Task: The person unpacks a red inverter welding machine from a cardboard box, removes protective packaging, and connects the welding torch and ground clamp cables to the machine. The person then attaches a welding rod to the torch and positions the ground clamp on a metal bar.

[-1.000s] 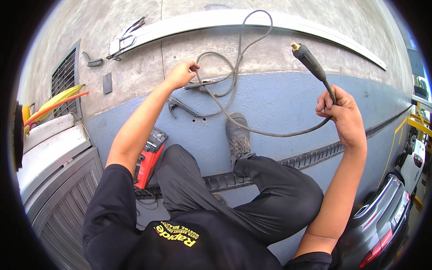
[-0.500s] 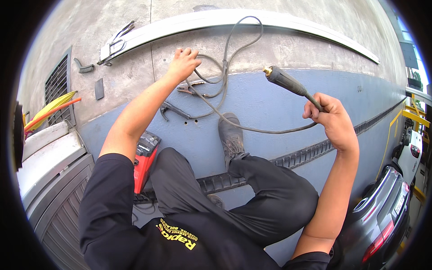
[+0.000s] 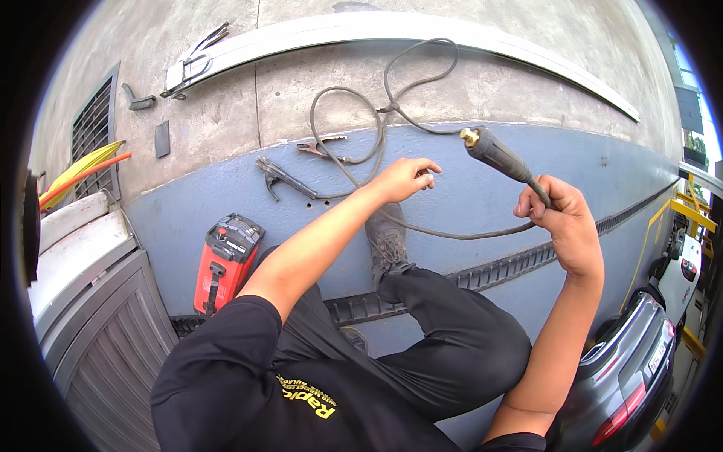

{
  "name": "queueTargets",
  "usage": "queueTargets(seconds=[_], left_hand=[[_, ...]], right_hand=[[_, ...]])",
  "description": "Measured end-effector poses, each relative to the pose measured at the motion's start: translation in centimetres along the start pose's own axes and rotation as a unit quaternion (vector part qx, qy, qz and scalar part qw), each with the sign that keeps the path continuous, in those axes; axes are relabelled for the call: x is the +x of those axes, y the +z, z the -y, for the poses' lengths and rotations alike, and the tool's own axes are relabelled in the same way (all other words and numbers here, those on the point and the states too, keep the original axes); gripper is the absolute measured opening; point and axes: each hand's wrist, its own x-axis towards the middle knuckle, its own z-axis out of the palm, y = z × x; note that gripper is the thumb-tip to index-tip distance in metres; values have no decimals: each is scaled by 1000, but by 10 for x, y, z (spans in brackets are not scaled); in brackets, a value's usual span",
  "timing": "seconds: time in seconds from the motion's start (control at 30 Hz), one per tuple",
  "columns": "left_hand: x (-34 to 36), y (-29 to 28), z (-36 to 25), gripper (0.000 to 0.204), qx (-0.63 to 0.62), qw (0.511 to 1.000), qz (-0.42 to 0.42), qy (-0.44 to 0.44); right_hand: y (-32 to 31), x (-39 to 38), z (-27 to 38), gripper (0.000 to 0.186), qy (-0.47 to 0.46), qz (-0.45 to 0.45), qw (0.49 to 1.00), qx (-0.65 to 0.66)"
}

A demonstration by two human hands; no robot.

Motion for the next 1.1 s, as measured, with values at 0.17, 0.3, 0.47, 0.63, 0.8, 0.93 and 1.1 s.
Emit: queueTargets(seconds=[0.17, 0.3, 0.47, 0.63, 0.8, 0.93, 1.1], left_hand=[[-106, -49, 45, 39, 267, 963, 0, -40], [-131, -105, 42, 23, 344, 938, -50, -7], [-135, -192, 5, 32, 299, 851, -427, 63], [-265, -203, 8, 52, 139, 886, -417, -147], [-414, -120, 28, 79, 308, 783, -357, -406], [-435, -92, 48, 89, 295, 770, -396, -405], [-453, -101, 59, 46, 263, 785, -435, -353]], right_hand=[[-28, -2, 0, 20, -89, -95, 982, 135], [-48, -3, 14, 21, -204, -50, 939, 272], [-35, -10, 46, 55, -343, 25, 911, 229], [9, 16, 90, 60, -282, -51, 950, 123], [87, 71, 106, 42, -212, 70, 975, 20], [168, 108, 107, 37, -209, 208, 935, -196], [257, 137, 75, 33, -256, 246, 856, -376]])
